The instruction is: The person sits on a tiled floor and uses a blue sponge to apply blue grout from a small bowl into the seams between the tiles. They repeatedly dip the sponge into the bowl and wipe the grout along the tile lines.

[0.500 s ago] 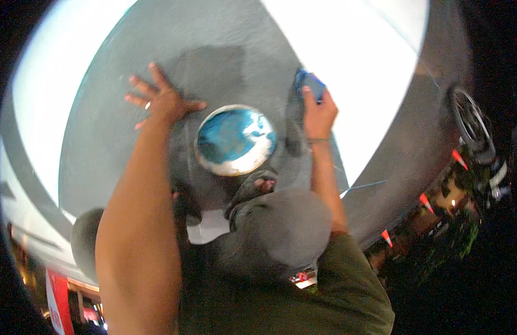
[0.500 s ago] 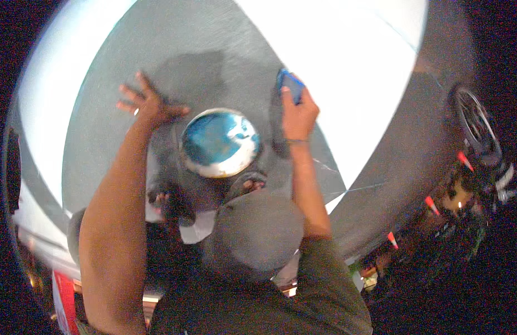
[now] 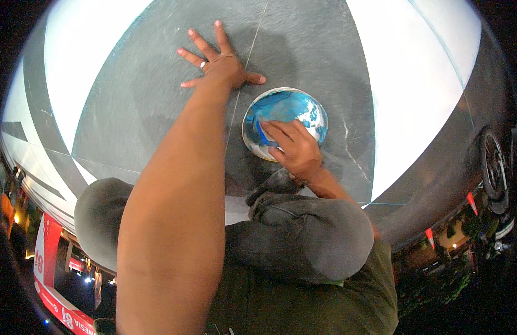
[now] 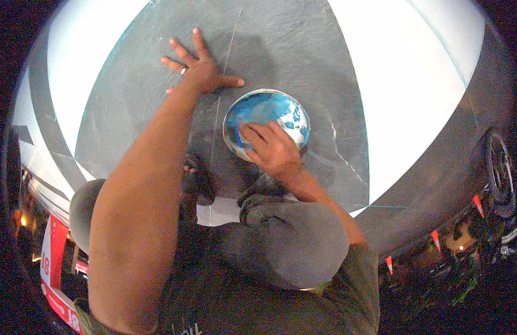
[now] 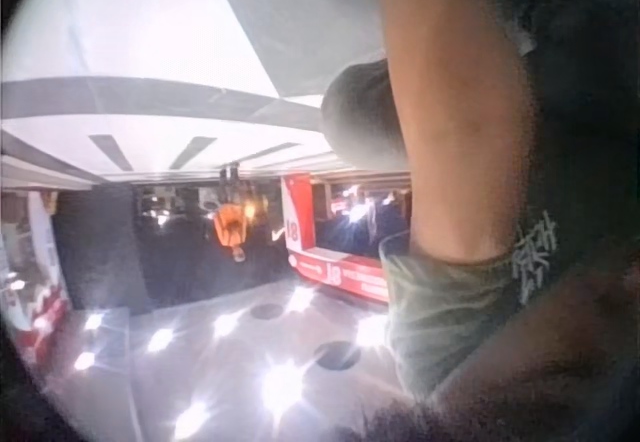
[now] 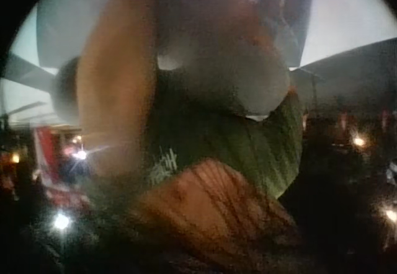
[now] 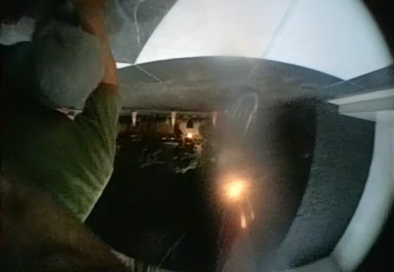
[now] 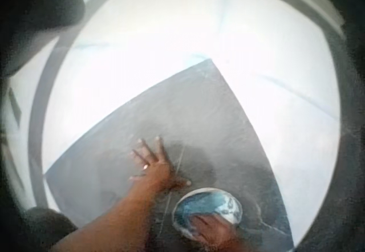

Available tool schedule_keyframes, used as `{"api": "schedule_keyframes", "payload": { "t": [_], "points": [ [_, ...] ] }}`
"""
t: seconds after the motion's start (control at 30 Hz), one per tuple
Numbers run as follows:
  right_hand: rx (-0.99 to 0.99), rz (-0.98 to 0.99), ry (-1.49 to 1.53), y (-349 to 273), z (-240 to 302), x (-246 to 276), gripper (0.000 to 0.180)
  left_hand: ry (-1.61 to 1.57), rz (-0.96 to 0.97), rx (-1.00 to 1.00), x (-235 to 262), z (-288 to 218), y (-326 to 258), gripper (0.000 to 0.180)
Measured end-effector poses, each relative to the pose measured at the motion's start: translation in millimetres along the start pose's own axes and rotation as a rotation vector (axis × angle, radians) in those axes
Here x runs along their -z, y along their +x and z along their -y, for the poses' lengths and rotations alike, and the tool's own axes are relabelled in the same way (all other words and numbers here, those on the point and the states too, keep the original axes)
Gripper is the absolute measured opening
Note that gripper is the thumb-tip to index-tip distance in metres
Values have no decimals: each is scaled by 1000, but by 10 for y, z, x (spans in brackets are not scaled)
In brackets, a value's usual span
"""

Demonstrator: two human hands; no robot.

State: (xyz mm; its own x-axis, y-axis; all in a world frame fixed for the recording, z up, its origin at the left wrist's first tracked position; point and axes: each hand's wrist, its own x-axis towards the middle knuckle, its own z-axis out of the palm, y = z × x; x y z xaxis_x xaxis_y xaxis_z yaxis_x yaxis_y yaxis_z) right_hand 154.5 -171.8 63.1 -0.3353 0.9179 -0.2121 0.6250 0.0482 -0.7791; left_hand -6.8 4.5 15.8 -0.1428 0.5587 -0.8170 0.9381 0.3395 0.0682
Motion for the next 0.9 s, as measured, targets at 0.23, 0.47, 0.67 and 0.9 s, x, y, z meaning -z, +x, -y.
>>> {"api": "schedule_keyframes", "payload": {
  "t": [0.23, 0.47, 0.67, 0.9],
  "points": [
    [55, 131, -132, 104, 9, -314, 65, 54, -12, 11, -56, 7, 73, 172],
    [-119, 167, 148, -116, -72, -176, 37, 67, -30, 0, -57, 14, 89, 173],
    [-773, 32, 903, -437, -162, 178, 26, 19, -5, 10, -48, -33, 22, 162],
    [-752, -512, 911, -742, -237, 501, 30, 92, -47, -24, -158, 136, 257, 174]
  ]
}}
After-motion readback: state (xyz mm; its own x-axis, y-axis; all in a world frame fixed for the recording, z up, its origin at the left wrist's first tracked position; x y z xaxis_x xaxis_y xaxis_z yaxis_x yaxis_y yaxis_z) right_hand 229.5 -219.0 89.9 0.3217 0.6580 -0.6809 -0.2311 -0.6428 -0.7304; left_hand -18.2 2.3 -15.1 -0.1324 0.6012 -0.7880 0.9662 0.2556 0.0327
